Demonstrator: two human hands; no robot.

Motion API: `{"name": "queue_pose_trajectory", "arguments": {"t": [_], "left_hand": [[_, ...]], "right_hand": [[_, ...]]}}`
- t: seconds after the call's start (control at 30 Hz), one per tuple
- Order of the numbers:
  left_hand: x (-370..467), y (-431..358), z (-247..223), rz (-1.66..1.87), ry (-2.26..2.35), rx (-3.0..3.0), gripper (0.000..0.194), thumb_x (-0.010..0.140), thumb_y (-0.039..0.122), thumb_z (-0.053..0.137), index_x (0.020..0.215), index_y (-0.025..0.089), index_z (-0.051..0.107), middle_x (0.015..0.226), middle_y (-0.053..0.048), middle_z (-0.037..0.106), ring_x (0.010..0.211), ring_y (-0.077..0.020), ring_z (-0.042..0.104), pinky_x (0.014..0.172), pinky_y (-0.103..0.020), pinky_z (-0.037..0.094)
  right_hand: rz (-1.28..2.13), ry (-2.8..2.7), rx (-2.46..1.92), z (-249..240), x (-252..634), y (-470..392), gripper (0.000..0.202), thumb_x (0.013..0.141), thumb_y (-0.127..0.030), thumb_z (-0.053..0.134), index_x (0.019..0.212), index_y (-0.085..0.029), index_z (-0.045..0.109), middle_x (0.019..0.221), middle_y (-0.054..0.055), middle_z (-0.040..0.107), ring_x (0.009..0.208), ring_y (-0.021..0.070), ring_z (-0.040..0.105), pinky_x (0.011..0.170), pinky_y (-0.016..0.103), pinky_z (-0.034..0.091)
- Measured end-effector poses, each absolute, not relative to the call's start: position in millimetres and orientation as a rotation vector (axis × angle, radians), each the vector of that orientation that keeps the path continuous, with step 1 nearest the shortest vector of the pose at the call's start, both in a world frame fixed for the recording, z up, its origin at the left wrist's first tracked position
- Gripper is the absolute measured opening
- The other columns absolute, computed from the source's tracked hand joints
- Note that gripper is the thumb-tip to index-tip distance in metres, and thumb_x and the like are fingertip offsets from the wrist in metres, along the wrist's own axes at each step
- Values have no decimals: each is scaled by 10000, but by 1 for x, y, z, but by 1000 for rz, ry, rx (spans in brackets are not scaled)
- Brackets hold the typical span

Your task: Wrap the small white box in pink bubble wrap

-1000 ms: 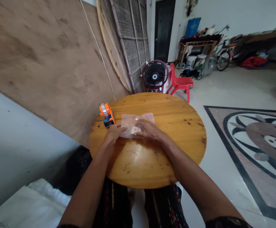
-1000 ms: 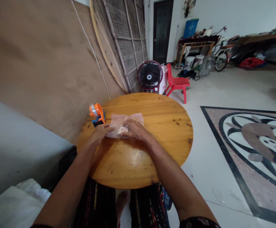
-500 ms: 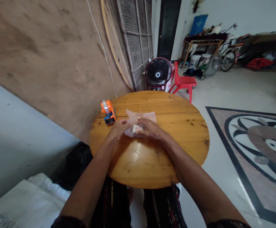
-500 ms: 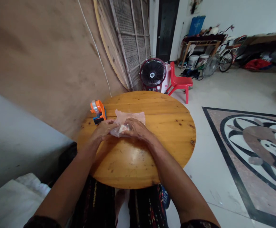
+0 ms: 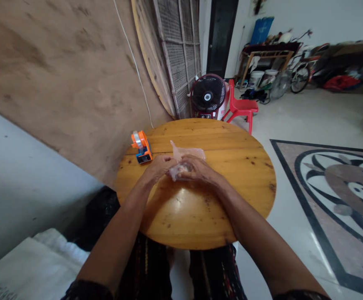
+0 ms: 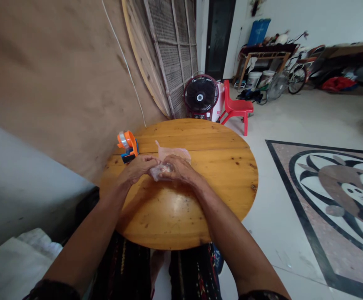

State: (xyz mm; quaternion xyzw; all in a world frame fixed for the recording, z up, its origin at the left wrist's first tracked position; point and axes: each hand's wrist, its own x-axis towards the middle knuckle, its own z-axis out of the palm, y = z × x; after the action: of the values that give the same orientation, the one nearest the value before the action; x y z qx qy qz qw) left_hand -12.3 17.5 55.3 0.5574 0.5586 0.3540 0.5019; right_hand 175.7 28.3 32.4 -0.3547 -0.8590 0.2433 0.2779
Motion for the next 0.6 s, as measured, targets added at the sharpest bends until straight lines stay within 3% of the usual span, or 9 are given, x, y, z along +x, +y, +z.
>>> {"name": "queue_pose_trajectory", "arguments": {"t": [0.23, 0.47, 0.6], "left_hand": [[-22, 24, 57, 807, 1308, 1400, 212, 629, 233, 599, 772, 123, 710, 595, -5, 620, 501, -102, 525, 497, -216, 405], [-19, 14, 54, 831, 1216, 1544, 266, 693, 246, 605, 899, 147, 741, 692, -21, 685, 581, -141, 593, 568, -243, 454], [-25, 9, 56, 771, 1154, 1489, 297, 718, 312, 649, 950, 152, 742, 746, -45, 701, 655, -168, 624, 605, -257, 471]], "right_hand": [[736, -2244, -1027, 35, 175, 25, 385, 755, -370, 723, 1083, -186, 640, 1057, 60, 643, 930, 203, 589, 805, 304, 435], [837, -2239, -1044, 34, 172, 29, 323, 743, -405, 719, 977, -193, 648, 957, 31, 656, 869, 192, 589, 752, 285, 424], [820, -2199, -1081, 31, 173, 30, 371, 716, -392, 745, 1015, -199, 640, 1001, 31, 649, 870, 186, 589, 746, 287, 427]]}}
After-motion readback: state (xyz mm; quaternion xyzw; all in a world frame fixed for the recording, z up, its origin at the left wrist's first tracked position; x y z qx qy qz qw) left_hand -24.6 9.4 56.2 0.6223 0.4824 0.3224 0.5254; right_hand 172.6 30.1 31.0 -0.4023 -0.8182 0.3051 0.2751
